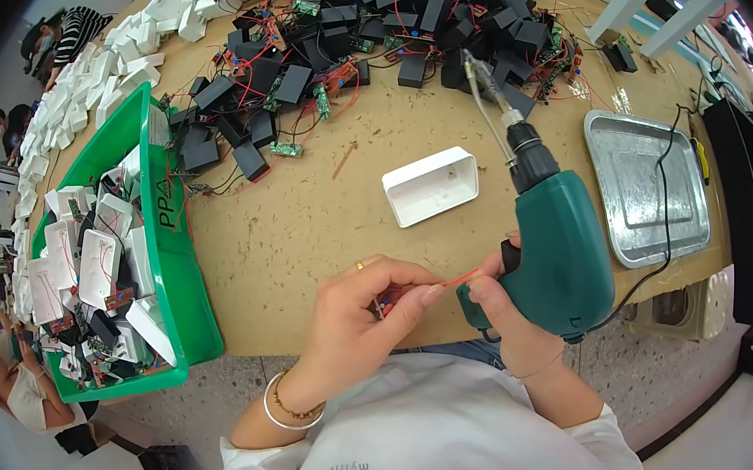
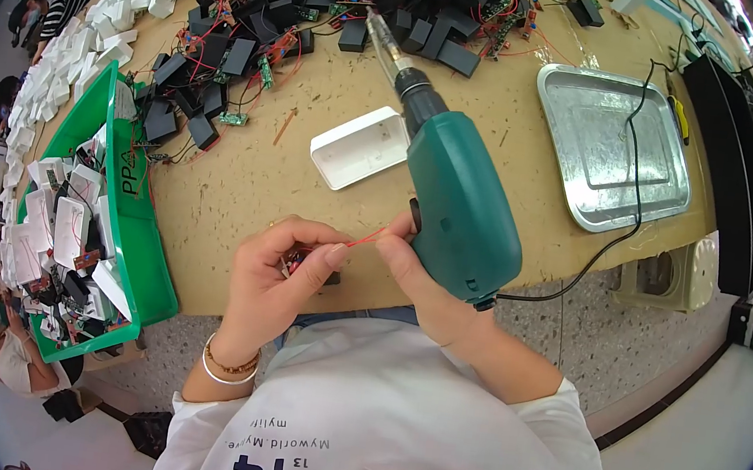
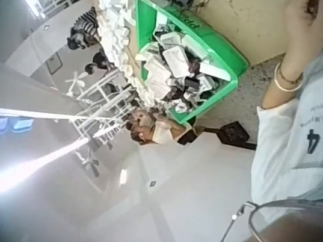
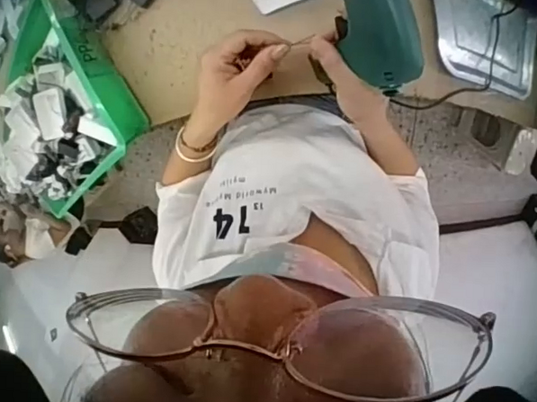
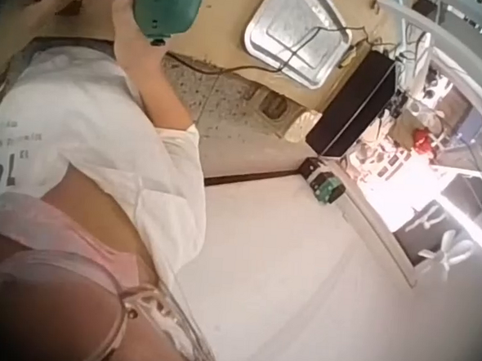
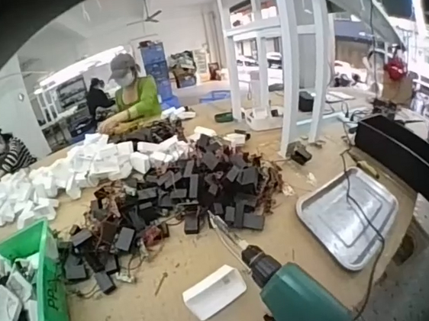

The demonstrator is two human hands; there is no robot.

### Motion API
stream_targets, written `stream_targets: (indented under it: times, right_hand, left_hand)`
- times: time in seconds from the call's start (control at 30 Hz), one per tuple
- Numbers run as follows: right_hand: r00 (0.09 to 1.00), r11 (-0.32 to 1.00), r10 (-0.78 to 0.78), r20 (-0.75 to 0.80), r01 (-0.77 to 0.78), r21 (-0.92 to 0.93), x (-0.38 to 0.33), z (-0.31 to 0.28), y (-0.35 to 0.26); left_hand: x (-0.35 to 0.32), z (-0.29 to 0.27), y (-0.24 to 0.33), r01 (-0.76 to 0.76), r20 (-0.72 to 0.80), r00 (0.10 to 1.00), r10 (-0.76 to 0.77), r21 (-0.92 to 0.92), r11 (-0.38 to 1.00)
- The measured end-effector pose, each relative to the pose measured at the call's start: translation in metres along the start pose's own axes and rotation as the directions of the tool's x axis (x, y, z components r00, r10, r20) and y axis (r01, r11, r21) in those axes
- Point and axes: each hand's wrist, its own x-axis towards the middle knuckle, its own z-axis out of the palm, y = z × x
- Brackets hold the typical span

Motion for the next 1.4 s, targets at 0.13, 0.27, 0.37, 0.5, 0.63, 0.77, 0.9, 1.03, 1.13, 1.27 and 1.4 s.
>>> stream_targets:
  times: [0.13, 0.27, 0.37, 0.5, 0.63, 0.77, 0.9, 1.03, 1.13, 1.27, 1.4]
  right_hand:
    - [0.999, 1.000, 0.010, -0.033, -0.010, 0.011, 0.003, 0.000, 0.001]
    - [0.999, 0.999, 0.030, 0.019, -0.031, 0.042, 0.006, -0.004, 0.003]
    - [1.000, 0.998, 0.024, 0.019, -0.025, 0.054, 0.007, -0.006, 0.002]
    - [1.000, 0.996, -0.014, -0.003, 0.014, 0.093, 0.009, -0.008, 0.006]
    - [0.991, 0.998, 0.054, -0.125, -0.052, 0.022, 0.004, -0.019, 0.008]
    - [0.977, 0.963, 0.063, -0.204, -0.006, 0.269, -0.005, -0.029, 0.018]
    - [0.989, 0.940, 0.060, -0.137, -0.010, 0.342, -0.023, -0.047, 0.024]
    - [0.984, 0.937, 0.075, -0.162, -0.014, 0.348, -0.038, -0.059, 0.035]
    - [0.989, 0.975, 0.017, -0.150, 0.017, 0.221, -0.048, -0.071, 0.044]
    - [0.995, 0.992, 0.098, -0.035, -0.095, 0.083, -0.056, -0.079, 0.054]
    - [0.997, 0.996, 0.080, -0.003, -0.080, 0.051, -0.056, -0.078, 0.056]
  left_hand:
    - [0.002, 0.001, 0.005, -0.044, -0.012, 0.999, 0.047, 0.193, 0.980]
    - [0.006, 0.001, 0.014, 0.019, 0.048, 0.998, -0.028, 0.189, 0.982]
    - [0.009, 0.000, 0.013, 0.049, 0.069, 0.995, -0.066, 0.220, 0.974]
    - [0.017, 0.000, 0.013, -0.013, 0.099, 0.995, -0.015, 0.279, 0.960]
    - [0.041, 0.006, 0.004, -0.106, -0.190, 0.952, 0.238, 0.526, 0.844]
    - [0.062, 0.018, -0.029, -0.227, -0.145, 0.853, 0.501, 0.762, 0.607]
    - [0.068, 0.020, -0.038, -0.217, -0.150, 0.885, 0.440, 0.704, 0.676]
    - [0.072, 0.022, -0.041, -0.239, -0.119, 0.861, 0.494, 0.764, 0.599]
    - [0.074, 0.023, -0.046, -0.248, -0.122, 0.852, 0.509, 0.762, 0.599]
    - [0.076, 0.025, -0.048, -0.269, -0.118, 0.839, 0.531, 0.759, 0.594]
    - [0.076, 0.025, -0.051, -0.271, -0.132, 0.839, 0.528, 0.741, 0.614]
